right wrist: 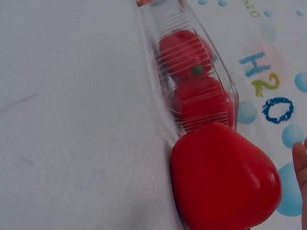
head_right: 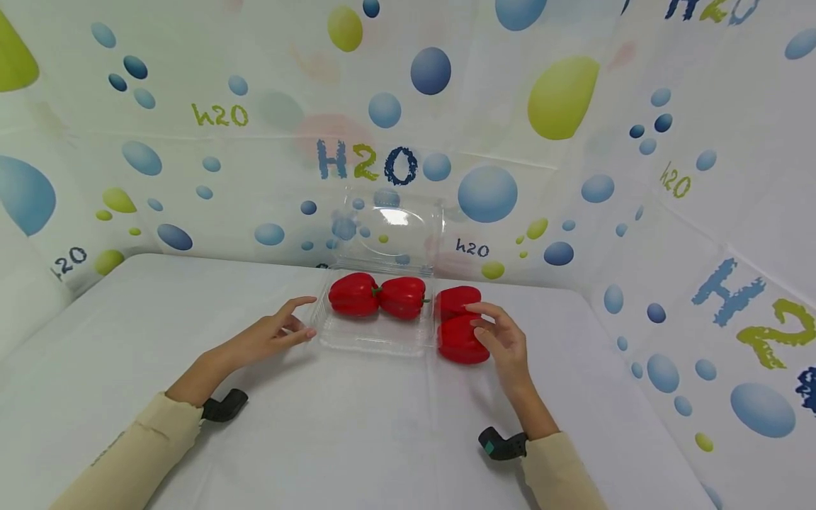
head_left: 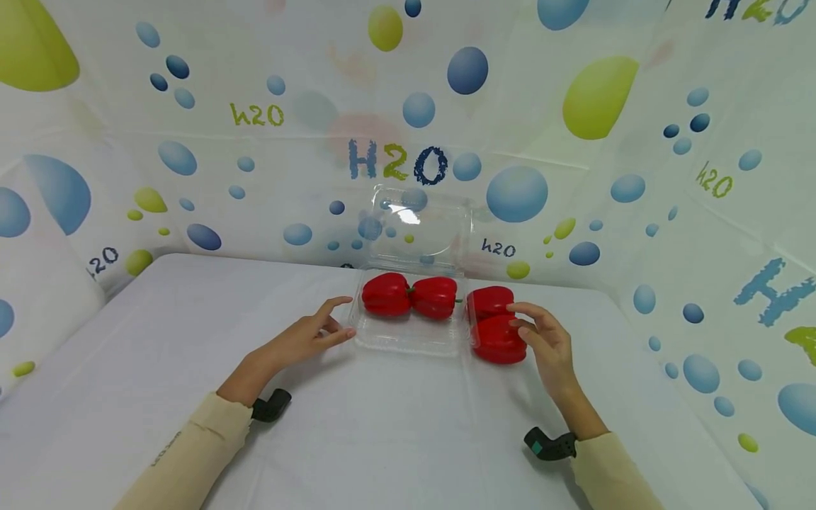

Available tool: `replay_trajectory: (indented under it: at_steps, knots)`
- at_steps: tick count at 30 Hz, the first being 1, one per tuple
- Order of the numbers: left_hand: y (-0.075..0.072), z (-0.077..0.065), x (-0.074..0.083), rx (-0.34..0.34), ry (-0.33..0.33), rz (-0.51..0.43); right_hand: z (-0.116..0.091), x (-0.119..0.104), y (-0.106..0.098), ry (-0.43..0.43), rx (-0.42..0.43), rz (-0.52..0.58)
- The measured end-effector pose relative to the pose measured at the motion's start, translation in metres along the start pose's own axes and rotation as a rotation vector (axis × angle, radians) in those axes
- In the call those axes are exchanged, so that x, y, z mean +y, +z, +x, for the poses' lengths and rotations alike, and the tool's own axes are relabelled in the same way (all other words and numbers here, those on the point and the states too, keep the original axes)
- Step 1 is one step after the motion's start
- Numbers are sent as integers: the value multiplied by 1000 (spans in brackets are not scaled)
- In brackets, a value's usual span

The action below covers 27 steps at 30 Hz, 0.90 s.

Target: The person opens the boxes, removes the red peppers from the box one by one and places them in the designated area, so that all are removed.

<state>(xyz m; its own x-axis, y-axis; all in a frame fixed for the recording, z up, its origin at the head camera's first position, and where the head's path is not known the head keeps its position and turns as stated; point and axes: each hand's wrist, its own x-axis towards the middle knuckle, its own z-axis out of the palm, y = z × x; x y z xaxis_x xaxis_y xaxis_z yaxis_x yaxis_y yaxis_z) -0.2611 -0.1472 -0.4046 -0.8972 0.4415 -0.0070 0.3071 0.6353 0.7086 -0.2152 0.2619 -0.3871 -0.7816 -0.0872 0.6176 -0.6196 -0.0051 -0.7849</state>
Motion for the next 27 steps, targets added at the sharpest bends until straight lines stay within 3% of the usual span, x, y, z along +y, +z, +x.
replay_trajectory:
  at_steps: [27]
  knots:
    - [-1, 1, 0, -8, -10, -7, -9, 5, 19, 14, -118, 0]
